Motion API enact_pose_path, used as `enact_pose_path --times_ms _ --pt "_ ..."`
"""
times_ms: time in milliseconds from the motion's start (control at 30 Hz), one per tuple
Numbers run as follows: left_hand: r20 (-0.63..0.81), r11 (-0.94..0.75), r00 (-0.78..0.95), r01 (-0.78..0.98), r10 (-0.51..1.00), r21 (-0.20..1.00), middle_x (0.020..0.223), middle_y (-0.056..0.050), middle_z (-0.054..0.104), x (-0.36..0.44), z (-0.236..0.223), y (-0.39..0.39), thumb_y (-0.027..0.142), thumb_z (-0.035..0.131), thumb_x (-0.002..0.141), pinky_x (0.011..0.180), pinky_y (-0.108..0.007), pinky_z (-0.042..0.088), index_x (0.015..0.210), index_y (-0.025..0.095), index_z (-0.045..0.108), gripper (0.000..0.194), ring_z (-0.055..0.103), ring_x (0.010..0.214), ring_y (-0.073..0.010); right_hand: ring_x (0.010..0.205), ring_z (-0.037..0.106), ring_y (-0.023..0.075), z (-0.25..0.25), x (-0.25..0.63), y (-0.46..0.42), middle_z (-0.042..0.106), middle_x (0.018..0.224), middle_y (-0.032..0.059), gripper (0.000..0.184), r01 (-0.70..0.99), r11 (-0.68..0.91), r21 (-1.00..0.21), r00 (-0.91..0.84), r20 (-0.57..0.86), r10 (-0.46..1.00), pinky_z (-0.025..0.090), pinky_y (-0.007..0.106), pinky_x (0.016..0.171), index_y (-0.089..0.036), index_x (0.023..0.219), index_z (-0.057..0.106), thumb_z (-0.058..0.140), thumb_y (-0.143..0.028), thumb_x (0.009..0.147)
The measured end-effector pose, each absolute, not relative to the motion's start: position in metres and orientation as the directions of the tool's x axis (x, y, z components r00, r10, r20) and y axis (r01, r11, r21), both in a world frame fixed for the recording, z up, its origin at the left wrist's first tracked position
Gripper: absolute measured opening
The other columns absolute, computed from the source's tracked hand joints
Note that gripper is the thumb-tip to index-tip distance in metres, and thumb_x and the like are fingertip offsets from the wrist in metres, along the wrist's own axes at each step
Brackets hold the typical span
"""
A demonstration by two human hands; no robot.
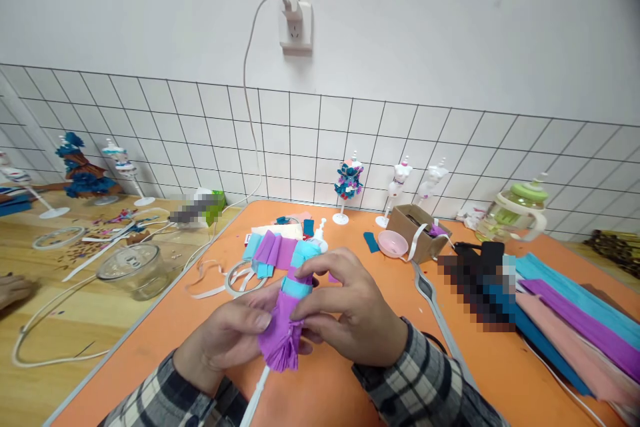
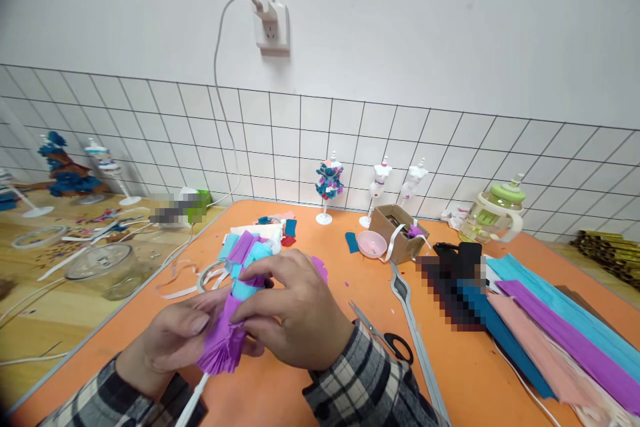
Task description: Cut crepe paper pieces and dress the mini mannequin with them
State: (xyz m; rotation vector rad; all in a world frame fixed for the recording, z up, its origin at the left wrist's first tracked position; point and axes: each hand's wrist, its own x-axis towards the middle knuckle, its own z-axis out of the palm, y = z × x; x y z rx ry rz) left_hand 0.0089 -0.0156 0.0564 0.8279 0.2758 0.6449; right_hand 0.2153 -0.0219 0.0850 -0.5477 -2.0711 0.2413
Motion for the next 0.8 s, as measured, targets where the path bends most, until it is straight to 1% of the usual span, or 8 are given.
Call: enact_pose_path --times_ms 33,167,367,533,600,667,733,800 --pt "0.015 0.502 0.784 -0.412 0.621 0.76 0.099 -0.008 0.071 0.0083 0.0561 -0.0155 0.028 0.082 0.069 0.086 -0.037 0.051 0.106 0.016 0.068 0.042 0.07 0.089 -0.0236 0.101 0.058 0.0189 0.0859 0.2154 -0.022 0.067 0.109 0.0024 0.01 0.284 0.875 -0.391 -0.456 0.748 0.482 0.046 0.036 0.092 -0.025 0.083 0.074 0.072 -0.015 0.082" --pt "-0.03 0.444 0.743 -0.366 0.668 0.818 0.086 -0.003 0.068 0.0082 0.056 -0.0151 0.019 0.081 0.068 0.079 -0.032 0.05 0.102 0.017 0.067 0.036 0.066 0.077 -0.0181 0.093 0.059 0.0183 0.0894 0.2157 -0.0223 0.068 0.099 0.0016 0.008 0.291 0.85 -0.439 -0.473 0.706 0.527 0.047 0.036 0.087 -0.025 0.082 0.073 0.072 -0.016 0.081" --pt "-0.05 0.376 0.721 -0.3 0.691 0.877 0.08 0.0 0.063 0.0107 0.0582 -0.014 0.017 0.081 0.066 0.069 -0.025 0.045 0.096 0.017 0.067 0.032 0.059 0.072 -0.0139 0.091 0.057 0.0168 0.0883 0.2141 -0.0231 0.066 0.106 0.0007 0.012 0.333 0.816 -0.472 -0.462 0.673 0.578 0.045 0.033 0.083 -0.023 0.079 0.072 0.075 -0.012 0.074" --pt "-0.112 0.363 0.693 -0.227 0.713 0.904 0.086 -0.002 0.065 0.0087 0.0541 -0.0138 0.021 0.079 0.069 0.074 -0.032 0.046 0.095 0.017 0.064 0.031 0.064 0.079 -0.0192 0.091 0.056 0.0169 0.0854 0.2143 -0.0205 0.065 0.111 -0.0002 0.014 0.342 0.803 -0.488 -0.477 0.646 0.596 0.044 0.035 0.083 -0.026 0.08 0.074 0.074 -0.013 0.075" --pt "-0.118 0.349 0.68 -0.212 0.724 0.913 0.086 -0.002 0.065 0.0089 0.0536 -0.0145 0.021 0.078 0.071 0.074 -0.032 0.046 0.097 0.018 0.062 0.032 0.063 0.079 -0.0193 0.088 0.056 0.0163 0.0847 0.2133 -0.0206 0.064 0.111 0.0004 0.013 0.368 0.777 -0.51 -0.447 0.636 0.629 0.044 0.035 0.082 -0.025 0.078 0.073 0.074 -0.013 0.074" --pt "-0.116 0.339 0.668 -0.213 0.735 0.916 0.082 -0.001 0.064 0.0097 0.054 -0.0151 0.021 0.079 0.071 0.072 -0.03 0.045 0.095 0.018 0.062 0.029 0.061 0.076 -0.0168 0.086 0.057 0.0161 0.0847 0.2121 -0.0218 0.063 0.11 0.0014 0.013 0.389 0.75 -0.535 -0.42 0.622 0.661 0.045 0.035 0.082 -0.024 0.077 0.072 0.072 -0.011 0.074" --pt "-0.099 0.362 0.676 -0.26 0.73 0.895 0.082 0.0 0.063 0.0104 0.0542 -0.0153 0.022 0.081 0.069 0.07 -0.028 0.044 0.093 0.018 0.062 0.031 0.059 0.073 -0.015 0.09 0.059 0.017 0.0852 0.2112 -0.0236 0.062 0.11 0.0022 0.013 0.4 0.735 -0.547 -0.404 0.615 0.677 0.045 0.036 0.084 -0.023 0.078 0.07 0.071 -0.011 0.074" --pt "-0.063 0.402 0.703 -0.329 0.709 0.855 0.086 -0.003 0.063 0.0111 0.0532 -0.0149 0.033 0.085 0.066 0.072 -0.028 0.044 0.095 0.018 0.063 0.04 0.059 0.075 -0.0162 0.095 0.06 0.018 0.0857 0.2107 -0.025 0.062 0.11 0.0026 0.012 0.412 0.729 -0.547 -0.398 0.612 0.684 0.045 0.036 0.086 -0.023 0.079 0.069 0.069 -0.011 0.075"
